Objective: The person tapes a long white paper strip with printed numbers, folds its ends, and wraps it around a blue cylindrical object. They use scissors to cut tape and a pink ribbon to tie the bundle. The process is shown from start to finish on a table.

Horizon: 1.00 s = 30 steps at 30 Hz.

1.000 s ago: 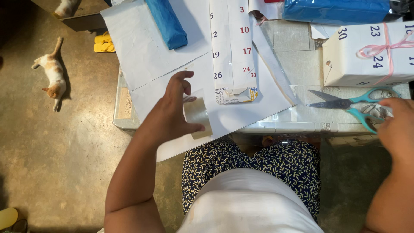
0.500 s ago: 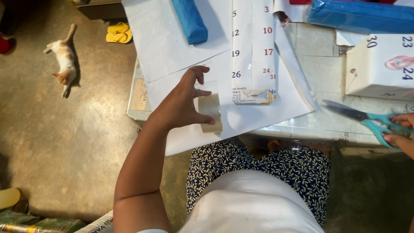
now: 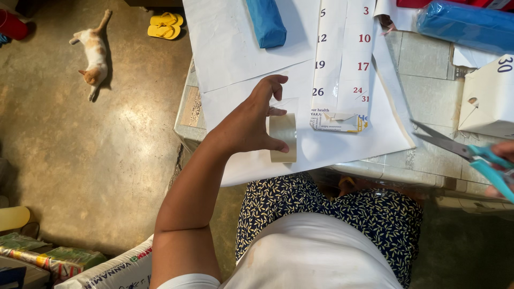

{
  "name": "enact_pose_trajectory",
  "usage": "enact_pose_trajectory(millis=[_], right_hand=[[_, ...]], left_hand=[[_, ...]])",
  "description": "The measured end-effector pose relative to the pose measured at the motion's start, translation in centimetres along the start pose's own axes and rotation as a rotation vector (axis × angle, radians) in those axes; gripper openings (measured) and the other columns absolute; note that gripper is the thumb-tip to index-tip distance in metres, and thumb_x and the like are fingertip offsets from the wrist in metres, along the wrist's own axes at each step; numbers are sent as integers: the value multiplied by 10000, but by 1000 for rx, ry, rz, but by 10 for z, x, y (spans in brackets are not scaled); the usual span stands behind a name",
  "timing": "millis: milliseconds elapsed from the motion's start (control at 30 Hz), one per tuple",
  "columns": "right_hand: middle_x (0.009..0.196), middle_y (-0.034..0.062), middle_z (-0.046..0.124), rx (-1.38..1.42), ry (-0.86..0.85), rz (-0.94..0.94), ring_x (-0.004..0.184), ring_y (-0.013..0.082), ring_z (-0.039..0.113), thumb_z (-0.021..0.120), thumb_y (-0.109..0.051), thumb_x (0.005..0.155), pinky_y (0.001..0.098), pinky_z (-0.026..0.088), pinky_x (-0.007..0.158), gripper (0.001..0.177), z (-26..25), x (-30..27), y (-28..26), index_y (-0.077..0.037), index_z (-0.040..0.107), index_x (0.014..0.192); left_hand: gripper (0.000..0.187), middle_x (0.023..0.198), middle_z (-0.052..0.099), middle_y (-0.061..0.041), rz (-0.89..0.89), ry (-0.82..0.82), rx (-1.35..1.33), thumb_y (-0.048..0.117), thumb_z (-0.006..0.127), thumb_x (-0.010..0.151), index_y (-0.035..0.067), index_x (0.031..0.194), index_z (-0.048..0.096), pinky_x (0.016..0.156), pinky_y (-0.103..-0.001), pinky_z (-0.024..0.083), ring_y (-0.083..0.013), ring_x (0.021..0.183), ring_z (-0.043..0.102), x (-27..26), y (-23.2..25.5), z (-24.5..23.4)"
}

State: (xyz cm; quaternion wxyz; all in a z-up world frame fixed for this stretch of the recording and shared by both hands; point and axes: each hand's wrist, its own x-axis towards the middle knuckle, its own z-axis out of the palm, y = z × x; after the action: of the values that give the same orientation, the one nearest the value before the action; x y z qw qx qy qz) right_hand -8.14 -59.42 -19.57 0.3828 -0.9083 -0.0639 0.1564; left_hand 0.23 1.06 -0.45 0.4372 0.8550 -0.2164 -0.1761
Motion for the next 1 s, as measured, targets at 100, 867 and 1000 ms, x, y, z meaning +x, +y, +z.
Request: enact_pose_trajectory(millis=[100,867,1000], right_hand=[[1085,135,625,-223,-252,56,1024,295,717,1009,-397,444,463,590,959,975,-3,41,-82,-121,623,1297],[777,62,819,-114,-445,-2,733,146,712,950,-211,629,329,516,675,436,29,154,-344,-48,673,924],[779,66,838,-128,-445,50,749,139,767,893,-197,714,316,544,699,305,28,153,-348,-44,706,901]], left_hand=[[1079,1431,407,-152,99,19,23,159,1015,552,34,1362,312,1029,-347,509,-349,1304,600,2,-2,-1],[1245,1382,444,-120,101,27,119,198,1018,499,37,1468,254,1095,-384,446,-317,1322,534,0,-3,-2],[1146,1509,384,-136,101,35,148,213,1025,483,37,1370,321,1077,-393,447,-336,1342,508,2,-4,-1]])
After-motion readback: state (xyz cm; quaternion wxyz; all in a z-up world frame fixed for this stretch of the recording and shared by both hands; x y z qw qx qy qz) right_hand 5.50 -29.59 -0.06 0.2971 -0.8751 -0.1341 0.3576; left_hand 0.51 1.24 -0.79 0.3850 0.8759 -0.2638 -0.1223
